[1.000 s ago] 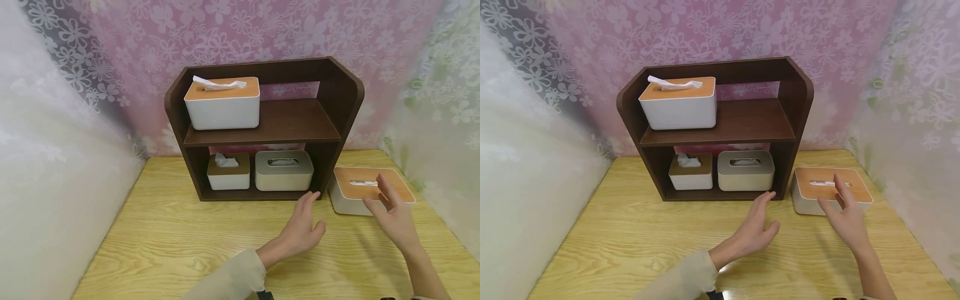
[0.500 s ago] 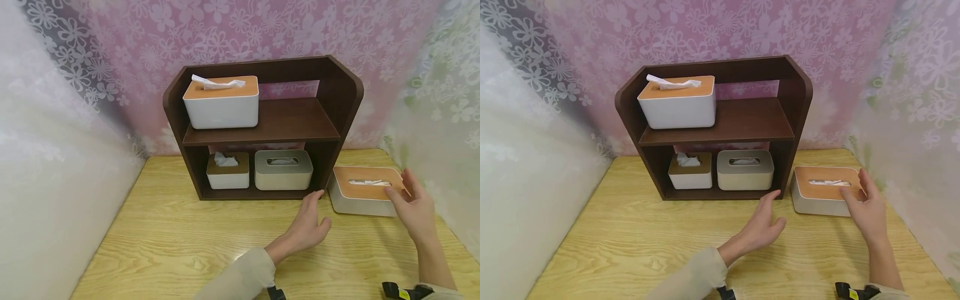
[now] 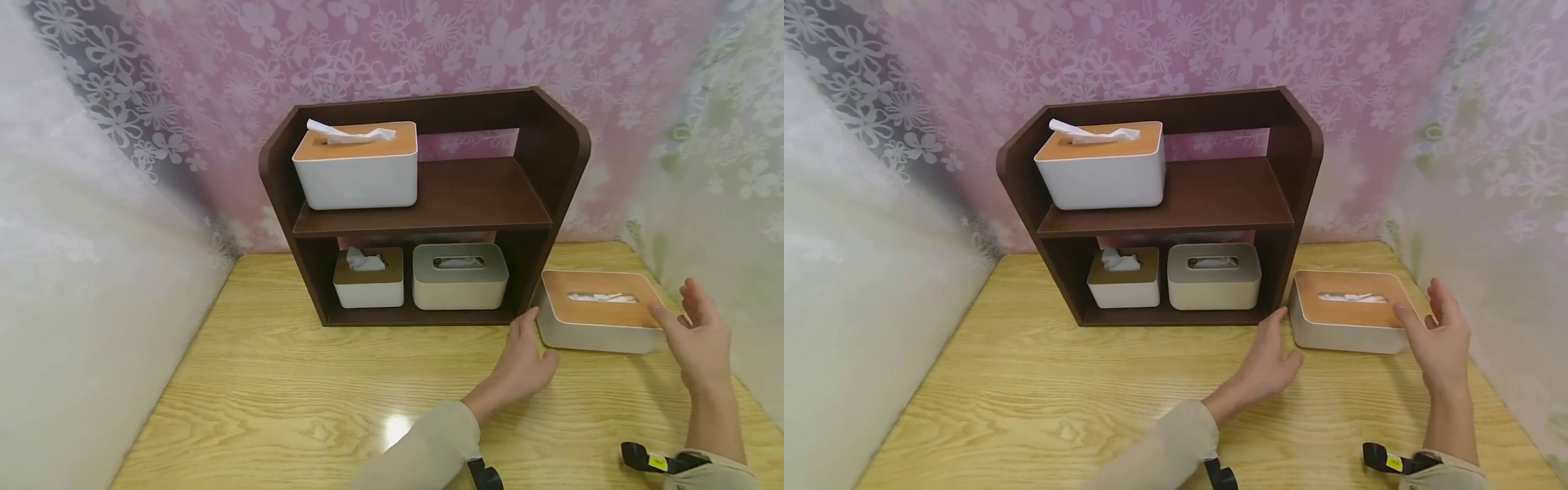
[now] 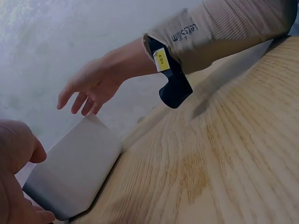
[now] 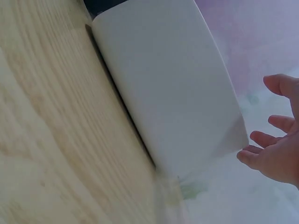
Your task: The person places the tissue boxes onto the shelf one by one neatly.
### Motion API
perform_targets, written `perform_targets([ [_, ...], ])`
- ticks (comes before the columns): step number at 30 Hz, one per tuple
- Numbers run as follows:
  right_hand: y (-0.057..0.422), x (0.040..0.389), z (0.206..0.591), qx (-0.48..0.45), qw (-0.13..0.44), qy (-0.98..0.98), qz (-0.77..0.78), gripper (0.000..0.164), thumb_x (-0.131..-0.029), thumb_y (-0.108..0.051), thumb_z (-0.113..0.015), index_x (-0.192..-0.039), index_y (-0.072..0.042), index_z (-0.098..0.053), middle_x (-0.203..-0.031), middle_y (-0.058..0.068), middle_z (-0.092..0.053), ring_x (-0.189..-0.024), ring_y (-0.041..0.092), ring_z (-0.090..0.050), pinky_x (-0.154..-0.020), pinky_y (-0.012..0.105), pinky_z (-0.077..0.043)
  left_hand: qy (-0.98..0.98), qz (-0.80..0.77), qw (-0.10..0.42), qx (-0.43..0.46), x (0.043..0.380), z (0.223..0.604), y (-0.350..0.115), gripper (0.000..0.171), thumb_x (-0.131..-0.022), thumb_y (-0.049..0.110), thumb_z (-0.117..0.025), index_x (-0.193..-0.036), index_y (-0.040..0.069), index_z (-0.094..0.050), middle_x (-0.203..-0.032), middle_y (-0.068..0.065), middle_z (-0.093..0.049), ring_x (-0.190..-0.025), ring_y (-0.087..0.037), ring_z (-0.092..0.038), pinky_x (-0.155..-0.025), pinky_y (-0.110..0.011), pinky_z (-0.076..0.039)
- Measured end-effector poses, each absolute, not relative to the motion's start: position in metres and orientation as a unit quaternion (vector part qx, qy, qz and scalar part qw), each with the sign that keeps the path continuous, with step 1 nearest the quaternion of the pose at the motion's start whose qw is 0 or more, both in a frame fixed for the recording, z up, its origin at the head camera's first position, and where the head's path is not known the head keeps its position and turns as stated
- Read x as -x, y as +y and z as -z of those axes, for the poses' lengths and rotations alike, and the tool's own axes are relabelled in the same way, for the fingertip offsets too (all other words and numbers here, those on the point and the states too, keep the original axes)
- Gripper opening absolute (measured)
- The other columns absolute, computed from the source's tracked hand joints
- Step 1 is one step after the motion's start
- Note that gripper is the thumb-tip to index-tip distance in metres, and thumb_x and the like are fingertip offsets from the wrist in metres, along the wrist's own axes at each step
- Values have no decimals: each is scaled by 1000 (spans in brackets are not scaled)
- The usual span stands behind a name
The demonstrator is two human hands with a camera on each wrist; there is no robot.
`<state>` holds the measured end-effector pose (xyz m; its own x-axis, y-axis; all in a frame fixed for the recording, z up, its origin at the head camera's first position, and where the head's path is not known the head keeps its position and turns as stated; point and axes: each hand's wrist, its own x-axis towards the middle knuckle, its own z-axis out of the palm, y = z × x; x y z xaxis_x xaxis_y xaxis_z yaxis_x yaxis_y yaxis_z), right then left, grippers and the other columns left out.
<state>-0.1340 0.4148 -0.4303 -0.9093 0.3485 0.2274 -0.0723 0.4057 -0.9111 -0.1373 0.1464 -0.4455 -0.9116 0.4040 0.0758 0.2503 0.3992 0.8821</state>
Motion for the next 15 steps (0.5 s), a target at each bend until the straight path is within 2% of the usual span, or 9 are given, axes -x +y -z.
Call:
perform_targets([
  [5, 423, 134, 439, 70, 156, -796, -580, 78, -101, -14, -57, -160, -27, -9, -165, -7, -11, -150, 8, -9, -110, 8, -22, 845, -503, 81, -163, 151, 452, 154, 76, -91, 19, -59, -156, 14, -22, -155, -7, -29, -139, -17, -37, -108, -29, -39],
  [8, 431, 135, 448, 51, 97, -806, -582, 81, -103, -19, -54, -159, -32, 4, -167, -2, 3, -152, 17, 1, -109, 7, -21, 842, -508, 97, -154, 157, 454, 156, 80, -90, 20, -61, -158, 16, -19, -157, -5, -28, -141, -17, -35, -109, -30, -38],
  [9, 434, 136, 451, 46, 69, -809, -582, 83, -104, -22, -53, -158, -33, 9, -166, 0, 10, -152, 22, 6, -114, 15, -20, 839, -512, 104, -154, 158, 455, 157, 81, -90, 21, -62, -159, 16, -18, -158, -5, -27, -143, -17, -33, -110, -31, -37],
  [10, 437, 136, 454, 45, 44, -828, -557, 83, -104, -26, -52, -157, -35, 13, -166, 8, 6, -152, 25, -5, -112, 17, -29, 836, -515, 112, -152, 159, 455, 159, 83, -90, 21, -62, -159, 18, -17, -159, -3, -26, -144, -16, -31, -111, -31, -37],
  [11, 440, 136, 456, 45, 24, -839, -542, 84, -104, -29, -51, -155, -35, 16, -165, 15, 0, -150, 25, -16, -112, 26, -33, 834, -517, 118, -154, 160, 455, 160, 83, -90, 22, -63, -160, 19, -17, -160, -2, -25, -145, -16, -30, -111, -32, -36],
  [12, 443, 137, 458, 45, 7, -853, -520, 85, -104, -32, -51, -154, -36, 18, -161, 21, -15, -143, 21, -30, -105, 26, -39, 832, -518, 122, -157, 160, 455, 162, 84, -89, 22, -63, -160, 19, -17, -161, -2, -25, -145, -16, -29, -112, -32, -35],
  [14, 448, 137, 460, 35, -13, -865, -500, 88, -103, -33, -53, -154, -36, 19, -146, 15, -44, -122, 6, -48, -94, 24, -44, 827, -523, 126, -166, 161, 456, 167, 85, -88, 21, -63, -160, 18, -17, -161, -3, -24, -146, -15, -27, -113, -32, -34],
  [15, 449, 136, 461, 28, -14, -868, -496, 89, -103, -31, -54, -155, -36, 18, -131, 7, -56, -109, -2, -51, -86, 22, -46, 826, -523, 129, -167, 160, 456, 169, 87, -88, 21, -64, -160, 19, -16, -161, -3, -24, -146, -15, -27, -112, -32, -34],
])
